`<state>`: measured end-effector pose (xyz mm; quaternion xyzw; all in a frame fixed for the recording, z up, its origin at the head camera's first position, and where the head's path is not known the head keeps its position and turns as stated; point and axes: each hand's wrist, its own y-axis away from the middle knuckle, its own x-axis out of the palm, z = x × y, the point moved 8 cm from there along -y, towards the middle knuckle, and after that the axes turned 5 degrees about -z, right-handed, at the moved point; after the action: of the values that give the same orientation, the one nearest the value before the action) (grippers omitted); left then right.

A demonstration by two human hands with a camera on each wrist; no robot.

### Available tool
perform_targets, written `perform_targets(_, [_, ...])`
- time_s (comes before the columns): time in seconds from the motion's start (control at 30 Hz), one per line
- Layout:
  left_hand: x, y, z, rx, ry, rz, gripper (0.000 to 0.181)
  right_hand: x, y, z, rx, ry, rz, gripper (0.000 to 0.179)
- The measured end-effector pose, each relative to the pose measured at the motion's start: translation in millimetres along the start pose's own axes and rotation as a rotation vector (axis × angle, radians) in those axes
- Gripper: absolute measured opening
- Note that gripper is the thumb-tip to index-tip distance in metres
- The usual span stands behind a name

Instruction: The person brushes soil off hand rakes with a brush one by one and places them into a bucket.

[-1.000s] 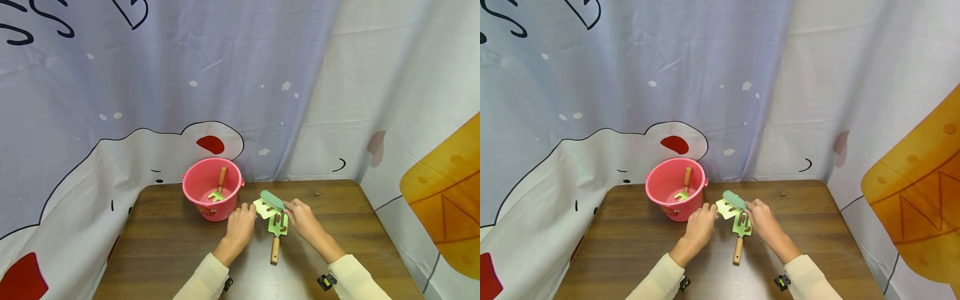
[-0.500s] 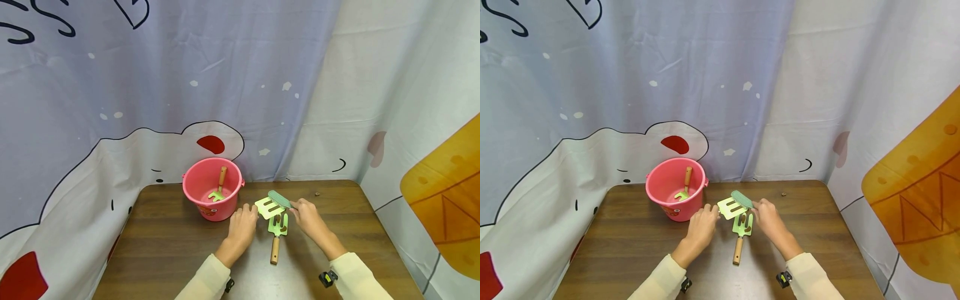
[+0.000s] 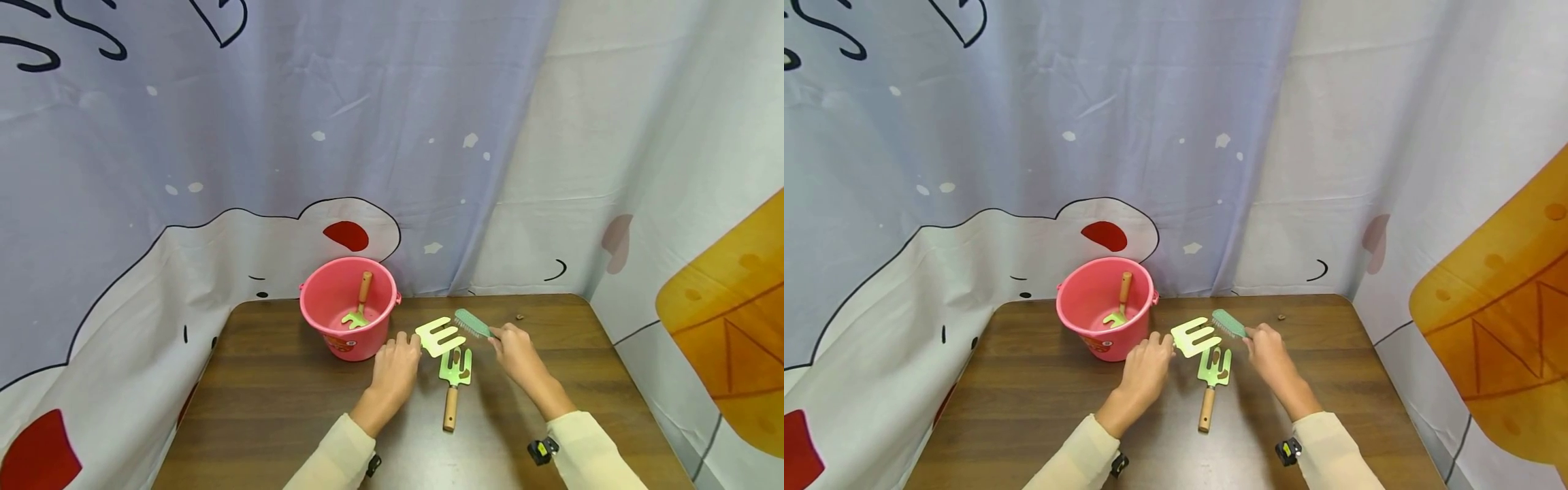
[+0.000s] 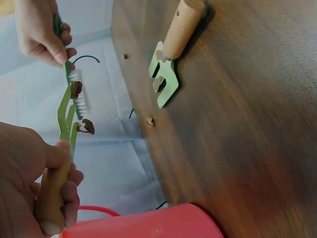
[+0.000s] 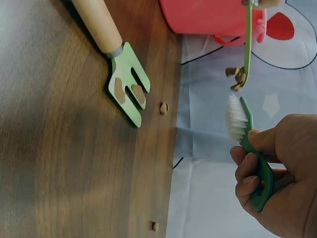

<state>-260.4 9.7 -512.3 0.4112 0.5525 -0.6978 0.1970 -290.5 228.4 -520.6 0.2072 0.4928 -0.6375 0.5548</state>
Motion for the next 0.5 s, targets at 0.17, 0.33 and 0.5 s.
perform_targets(0.17, [-0.6,-1.3,2.9,-0.015,0.021,0.035,0.021,-3.6,-0.2,-2.4,0.009,-0.011,-0.004,0.024])
perform_targets(0.33, [1.6,-1.2,4.5,-0.028,0.032,0.052,0.024,-8.2,-1.6,1.3,-0.007,-0.02,-0.015,0.025])
perform_targets(0.5, [3.3,-1.7,6.5,-0.049,0.066,0.07,0.025,-13.0,-1.8,6.4,-0.028,-0.019,-0.021,0.026])
